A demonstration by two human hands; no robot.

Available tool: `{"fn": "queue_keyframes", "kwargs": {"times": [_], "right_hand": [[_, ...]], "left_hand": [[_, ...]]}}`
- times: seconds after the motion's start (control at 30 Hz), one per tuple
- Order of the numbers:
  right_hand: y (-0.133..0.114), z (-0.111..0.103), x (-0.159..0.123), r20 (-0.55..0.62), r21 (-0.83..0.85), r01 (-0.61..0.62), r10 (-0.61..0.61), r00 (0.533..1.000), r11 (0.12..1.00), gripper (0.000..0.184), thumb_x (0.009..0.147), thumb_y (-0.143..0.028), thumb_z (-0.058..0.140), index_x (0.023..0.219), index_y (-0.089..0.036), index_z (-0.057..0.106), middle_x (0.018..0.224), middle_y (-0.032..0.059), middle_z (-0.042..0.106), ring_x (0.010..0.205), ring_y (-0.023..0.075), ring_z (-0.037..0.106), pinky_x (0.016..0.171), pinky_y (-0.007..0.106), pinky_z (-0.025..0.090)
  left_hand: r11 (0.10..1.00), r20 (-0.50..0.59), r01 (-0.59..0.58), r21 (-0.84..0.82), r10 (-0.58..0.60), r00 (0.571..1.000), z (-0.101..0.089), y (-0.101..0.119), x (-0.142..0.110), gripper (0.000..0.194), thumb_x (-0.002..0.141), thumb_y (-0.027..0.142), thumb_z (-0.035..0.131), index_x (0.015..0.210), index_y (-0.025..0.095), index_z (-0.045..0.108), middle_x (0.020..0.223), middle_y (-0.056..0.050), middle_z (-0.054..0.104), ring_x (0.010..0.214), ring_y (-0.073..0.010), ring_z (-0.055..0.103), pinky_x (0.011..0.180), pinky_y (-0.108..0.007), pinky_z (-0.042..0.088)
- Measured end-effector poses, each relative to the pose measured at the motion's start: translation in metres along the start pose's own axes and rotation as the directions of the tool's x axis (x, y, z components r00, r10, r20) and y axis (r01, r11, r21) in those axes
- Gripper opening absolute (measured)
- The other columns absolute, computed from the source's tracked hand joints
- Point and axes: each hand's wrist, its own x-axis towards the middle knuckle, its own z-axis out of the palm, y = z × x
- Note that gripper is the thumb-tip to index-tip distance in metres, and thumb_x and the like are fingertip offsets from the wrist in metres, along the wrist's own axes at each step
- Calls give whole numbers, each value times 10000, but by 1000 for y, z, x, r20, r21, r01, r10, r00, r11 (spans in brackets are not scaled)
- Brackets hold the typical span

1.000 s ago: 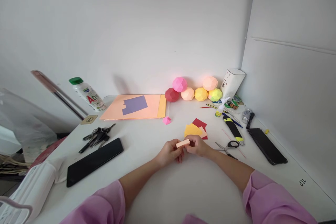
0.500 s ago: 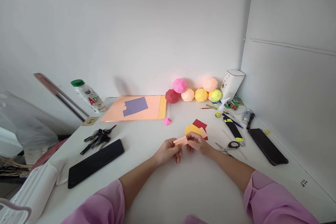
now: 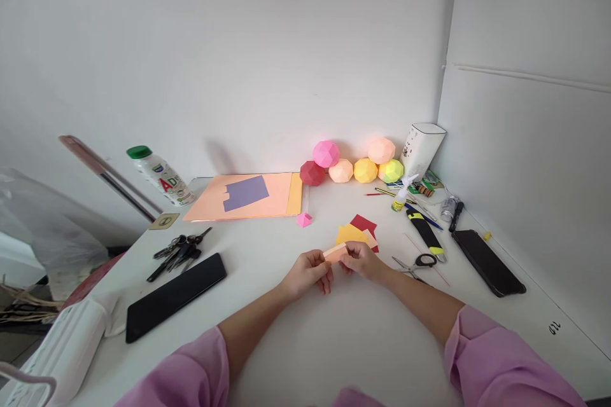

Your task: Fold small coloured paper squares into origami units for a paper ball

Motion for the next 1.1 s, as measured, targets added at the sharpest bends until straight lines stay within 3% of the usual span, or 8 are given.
{"fn": "queue_keyframes", "kwargs": {"times": [0.13, 0.3, 0.57, 0.83, 1.1], "right_hand": [[-1, -1, 0, -39, 40, 20, -18, 999, 999, 198, 753, -256, 554, 601, -176, 454, 543, -32, 531, 480, 94, 485, 479, 225, 398], [0, -1, 0, 19, 6, 26, -26, 999, 1000, 156, 771, -291, 566, 694, -162, 526, 594, -29, 536, 496, 90, 486, 488, 221, 398], [3, 0, 0, 31, -39, 34, -33, 999, 999, 144, 751, -262, 609, 703, -168, 512, 583, -49, 479, 512, 83, 463, 482, 207, 357], [3, -1, 0, -1, -21, 14, -14, 1000, 1000, 104, 742, -219, 554, 671, -170, 497, 566, -42, 513, 492, 87, 474, 474, 212, 376], [-2, 0, -1, 36, -3, 9, -9, 999, 1000, 193, 744, -325, 615, 704, -168, 510, 601, -33, 507, 520, 93, 470, 493, 219, 381]], "left_hand": [[996, 3, -37, -87, 38, 999, -2, 0, 0, 214, 792, 315, 582, 722, 176, 436, 620, -10, 641, 438, -141, 612, 400, -239, 459], [994, -9, -70, -89, 69, 998, -1, -1, 1, 278, 785, 402, 620, 819, 170, 470, 791, -45, 659, 536, -146, 638, 408, -238, 474], [999, 11, -20, 31, 20, 1000, 3, 0, -1, 320, 770, 433, 632, 709, 163, 473, 604, 2, 619, 425, -117, 594, 404, -227, 455], [999, 19, -40, -29, 40, 999, 0, -3, 0, 295, 747, 385, 652, 706, 176, 448, 590, 15, 613, 420, -125, 588, 399, -237, 448], [997, 19, -58, -49, 59, 998, 0, -3, 1, 309, 761, 427, 638, 738, 162, 482, 627, 0, 616, 426, -118, 583, 410, -238, 452]]}}
